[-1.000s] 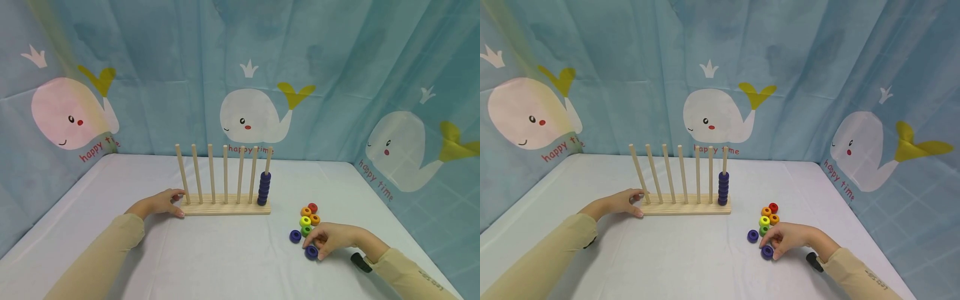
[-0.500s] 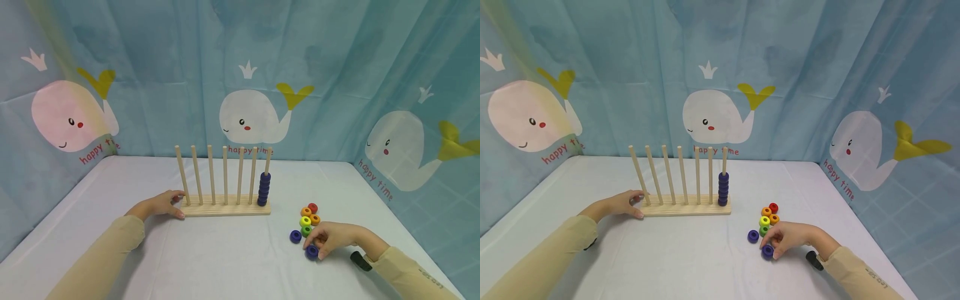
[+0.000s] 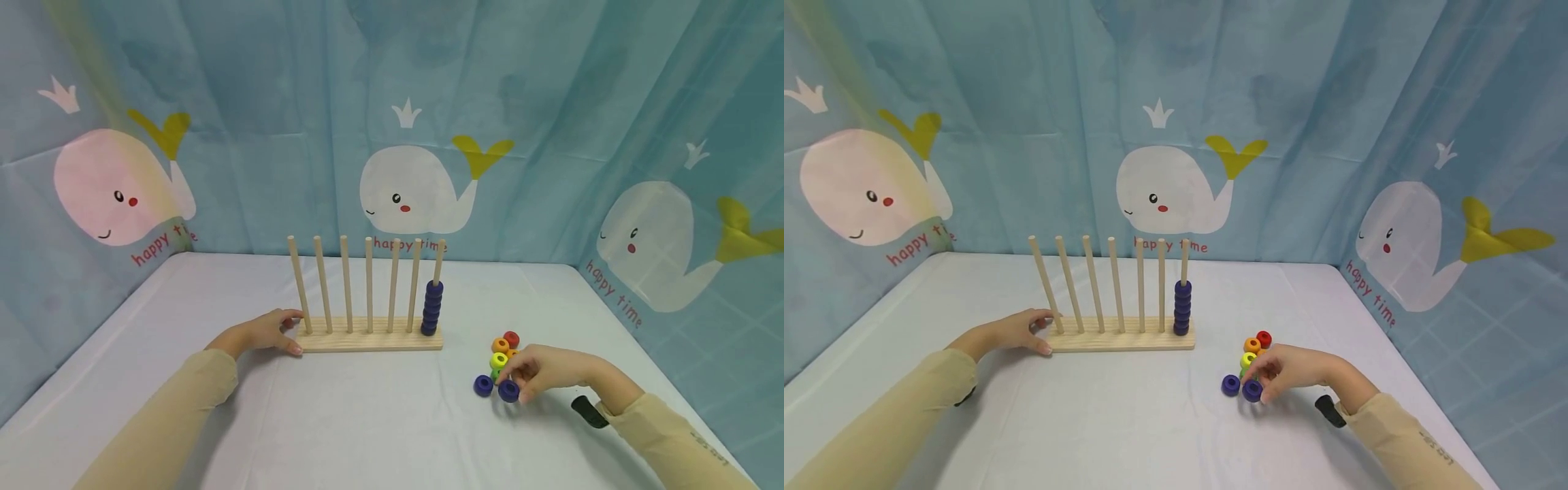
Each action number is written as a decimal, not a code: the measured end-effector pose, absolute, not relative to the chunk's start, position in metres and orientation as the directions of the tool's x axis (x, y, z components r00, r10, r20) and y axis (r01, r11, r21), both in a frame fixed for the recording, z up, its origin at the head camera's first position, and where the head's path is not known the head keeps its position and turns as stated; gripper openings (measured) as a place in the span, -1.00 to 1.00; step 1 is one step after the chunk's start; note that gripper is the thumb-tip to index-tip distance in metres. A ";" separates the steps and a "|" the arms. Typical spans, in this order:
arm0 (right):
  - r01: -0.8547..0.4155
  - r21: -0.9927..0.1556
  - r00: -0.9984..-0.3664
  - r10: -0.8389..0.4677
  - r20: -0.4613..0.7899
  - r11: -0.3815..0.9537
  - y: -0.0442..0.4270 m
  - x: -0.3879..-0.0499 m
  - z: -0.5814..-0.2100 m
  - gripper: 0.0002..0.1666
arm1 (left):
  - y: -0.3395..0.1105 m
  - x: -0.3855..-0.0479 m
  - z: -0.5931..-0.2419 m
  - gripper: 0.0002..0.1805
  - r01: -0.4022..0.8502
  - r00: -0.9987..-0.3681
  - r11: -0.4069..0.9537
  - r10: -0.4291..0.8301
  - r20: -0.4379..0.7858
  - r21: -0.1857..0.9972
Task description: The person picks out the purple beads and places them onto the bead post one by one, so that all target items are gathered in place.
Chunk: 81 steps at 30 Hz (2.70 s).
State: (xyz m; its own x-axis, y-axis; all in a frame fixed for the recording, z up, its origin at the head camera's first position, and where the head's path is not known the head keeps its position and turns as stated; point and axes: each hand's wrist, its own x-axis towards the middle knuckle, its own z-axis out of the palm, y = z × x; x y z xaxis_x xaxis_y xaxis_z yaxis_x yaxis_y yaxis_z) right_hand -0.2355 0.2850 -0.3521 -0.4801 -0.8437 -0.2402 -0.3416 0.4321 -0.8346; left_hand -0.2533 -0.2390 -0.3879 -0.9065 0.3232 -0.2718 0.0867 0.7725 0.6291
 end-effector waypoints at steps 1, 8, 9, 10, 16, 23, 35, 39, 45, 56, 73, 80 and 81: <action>-0.355 -0.824 -0.495 -0.836 -0.236 0.442 0.285 -0.236 -0.350 -0.65 | -0.239 -0.254 -0.388 -0.06 0.087 -0.906 0.772 0.325 -0.272 0.630; -0.427 -0.754 -0.583 -0.789 -0.193 0.499 0.282 -0.241 -0.338 -0.65 | -0.240 -0.256 -0.390 -0.06 0.101 -0.905 0.774 0.333 -0.266 0.626; -0.427 -0.754 -0.585 -0.788 -0.191 0.499 0.282 -0.242 -0.337 -0.65 | -0.240 -0.257 -0.390 -0.06 0.100 -0.904 0.775 0.333 -0.268 0.625; -0.429 -0.754 -0.586 -0.788 -0.189 0.499 0.281 -0.243 -0.336 -0.64 | -0.240 -0.257 -0.390 -0.06 0.098 -0.904 0.775 0.332 -0.269 0.625; -0.419 -0.755 -0.592 -0.782 -0.194 0.505 0.276 -0.248 -0.329 -0.56 | -0.240 -0.256 -0.390 -0.06 0.095 -0.906 0.772 0.328 -0.266 0.629; -0.377 -0.756 -0.620 -0.752 -0.224 0.536 0.270 -0.251 -0.319 -0.56 | -0.240 -0.256 -0.390 -0.05 0.097 -0.906 0.769 0.331 -0.264 0.632; -0.349 -0.760 -0.666 -0.715 -0.210 0.548 0.263 -0.254 -0.298 -0.57 | -0.240 -0.256 -0.390 -0.04 0.110 -0.905 0.767 0.340 -0.255 0.632; -0.358 -0.744 -0.687 -0.699 -0.200 0.564 0.260 -0.255 -0.292 -0.54 | -0.240 -0.255 -0.390 -0.04 0.109 -0.906 0.765 0.339 -0.254 0.635; -0.332 -0.735 -0.728 -0.656 -0.199 0.591 0.255 -0.256 -0.283 -0.50 | -0.240 -0.255 -0.391 -0.05 0.110 -0.907 0.761 0.340 -0.249 0.639; -0.306 -0.746 -0.781 -0.605 -0.159 0.591 0.247 -0.256 -0.270 -0.48 | -0.241 -0.256 -0.391 -0.04 0.087 -0.905 0.762 0.330 -0.268 0.642; -0.273 -0.753 -0.848 -0.520 -0.106 0.598 0.236 -0.256 -0.257 -0.39 | -0.242 -0.257 -0.392 -0.06 0.093 -0.905 0.767 0.331 -0.266 0.635; -0.266 -0.769 -0.863 -0.500 -0.079 0.582 0.231 -0.258 -0.252 -0.37 | -0.241 -0.255 -0.391 -0.06 0.096 -0.906 0.769 0.330 -0.265 0.632; -0.270 -0.768 -0.864 -0.498 -0.073 0.581 0.230 -0.258 -0.251 -0.37 | -0.240 -0.255 -0.391 -0.07 0.095 -0.906 0.768 0.331 -0.265 0.633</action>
State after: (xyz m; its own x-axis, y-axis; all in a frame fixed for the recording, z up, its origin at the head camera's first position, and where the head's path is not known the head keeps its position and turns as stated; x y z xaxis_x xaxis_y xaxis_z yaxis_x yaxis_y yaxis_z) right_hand -0.2578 0.2299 -0.2508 -0.8644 -0.4975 -0.0732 -0.2696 0.5814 -0.7677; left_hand -0.2554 -0.2404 -0.3911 -0.9056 0.3310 -0.2653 0.0952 0.7680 0.6334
